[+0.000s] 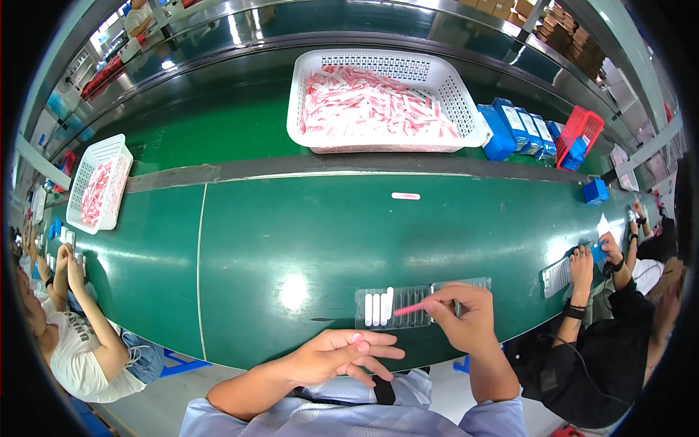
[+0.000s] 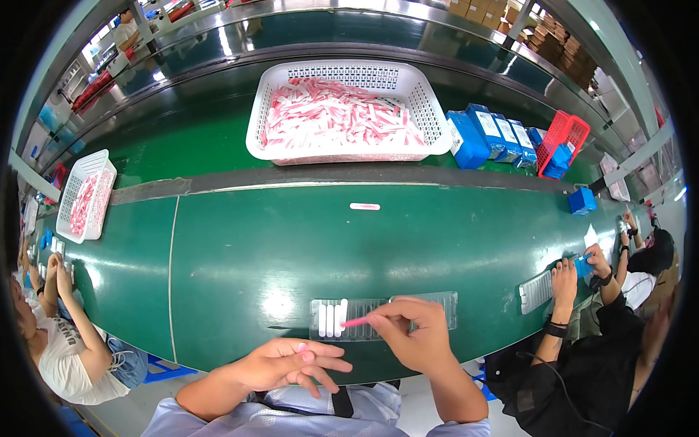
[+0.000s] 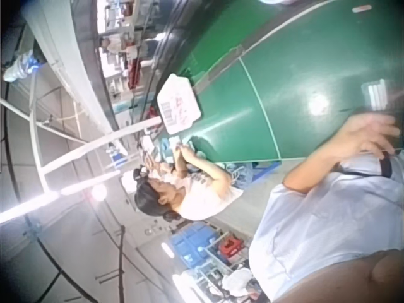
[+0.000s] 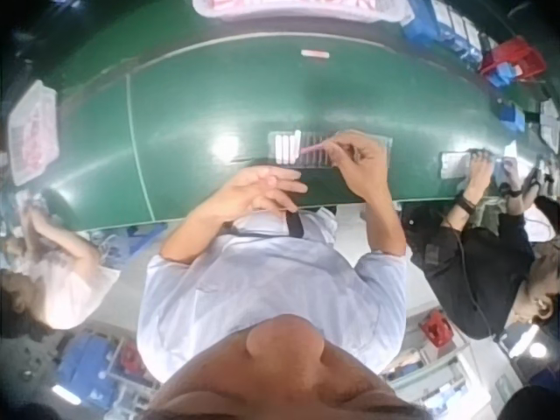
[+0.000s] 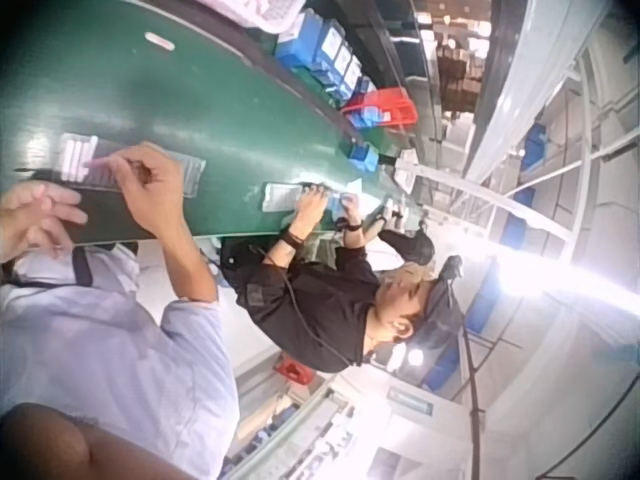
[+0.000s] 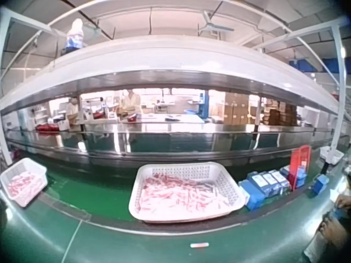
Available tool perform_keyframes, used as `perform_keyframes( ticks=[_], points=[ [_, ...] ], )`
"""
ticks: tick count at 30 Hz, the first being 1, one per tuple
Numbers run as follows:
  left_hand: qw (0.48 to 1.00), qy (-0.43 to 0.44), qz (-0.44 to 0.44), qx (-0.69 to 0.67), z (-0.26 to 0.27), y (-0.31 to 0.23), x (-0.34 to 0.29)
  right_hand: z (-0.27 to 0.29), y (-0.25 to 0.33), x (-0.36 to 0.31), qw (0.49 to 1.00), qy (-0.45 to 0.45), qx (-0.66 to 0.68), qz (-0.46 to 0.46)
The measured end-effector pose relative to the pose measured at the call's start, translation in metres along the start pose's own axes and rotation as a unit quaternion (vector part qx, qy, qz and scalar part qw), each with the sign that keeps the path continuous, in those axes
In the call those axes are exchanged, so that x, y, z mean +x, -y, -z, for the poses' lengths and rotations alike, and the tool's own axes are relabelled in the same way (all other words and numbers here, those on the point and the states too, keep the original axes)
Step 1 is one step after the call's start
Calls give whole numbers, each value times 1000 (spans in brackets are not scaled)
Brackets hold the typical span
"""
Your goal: The person assembles small white and pink plastic components into a transparent plastic tray by hand, placing them on an assembly line.
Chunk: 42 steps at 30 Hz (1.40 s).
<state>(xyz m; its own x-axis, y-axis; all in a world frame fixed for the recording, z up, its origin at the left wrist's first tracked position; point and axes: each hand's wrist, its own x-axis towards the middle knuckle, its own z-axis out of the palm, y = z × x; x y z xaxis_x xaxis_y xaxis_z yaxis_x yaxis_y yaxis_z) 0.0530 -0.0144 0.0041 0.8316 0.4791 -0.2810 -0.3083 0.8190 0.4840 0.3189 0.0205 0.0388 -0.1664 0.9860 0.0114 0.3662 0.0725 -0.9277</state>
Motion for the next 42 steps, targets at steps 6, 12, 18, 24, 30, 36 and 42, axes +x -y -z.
perform_keyframes(
  ticks=[6, 12, 18, 24, 30, 36, 42],
  points=[
    [996, 1, 16, 86, -10, -3, 4, -11, 17, -4, 975, 194, -50, 99],
    [991, -89, 15, 98, -14, -14, -3, 4, -1, 13, 981, -27, -119, 153],
    [991, -108, -8, 82, -9, -17, -9, -7, -12, 1, 850, 106, -384, 344],
    [989, -111, 3, 103, -12, -20, -7, -3, -19, 0, 925, 71, -238, 289],
    [981, -45, 17, 187, -16, -15, 5, -32, -4, -13, 987, 119, -3, 112],
    [806, -162, -97, 560, -14, -24, -5, -11, -25, -7, 959, -93, -163, 212],
    [478, -148, -178, 847, -29, -34, 11, -5, -30, -10, 860, 7, -381, 340]
  ],
)
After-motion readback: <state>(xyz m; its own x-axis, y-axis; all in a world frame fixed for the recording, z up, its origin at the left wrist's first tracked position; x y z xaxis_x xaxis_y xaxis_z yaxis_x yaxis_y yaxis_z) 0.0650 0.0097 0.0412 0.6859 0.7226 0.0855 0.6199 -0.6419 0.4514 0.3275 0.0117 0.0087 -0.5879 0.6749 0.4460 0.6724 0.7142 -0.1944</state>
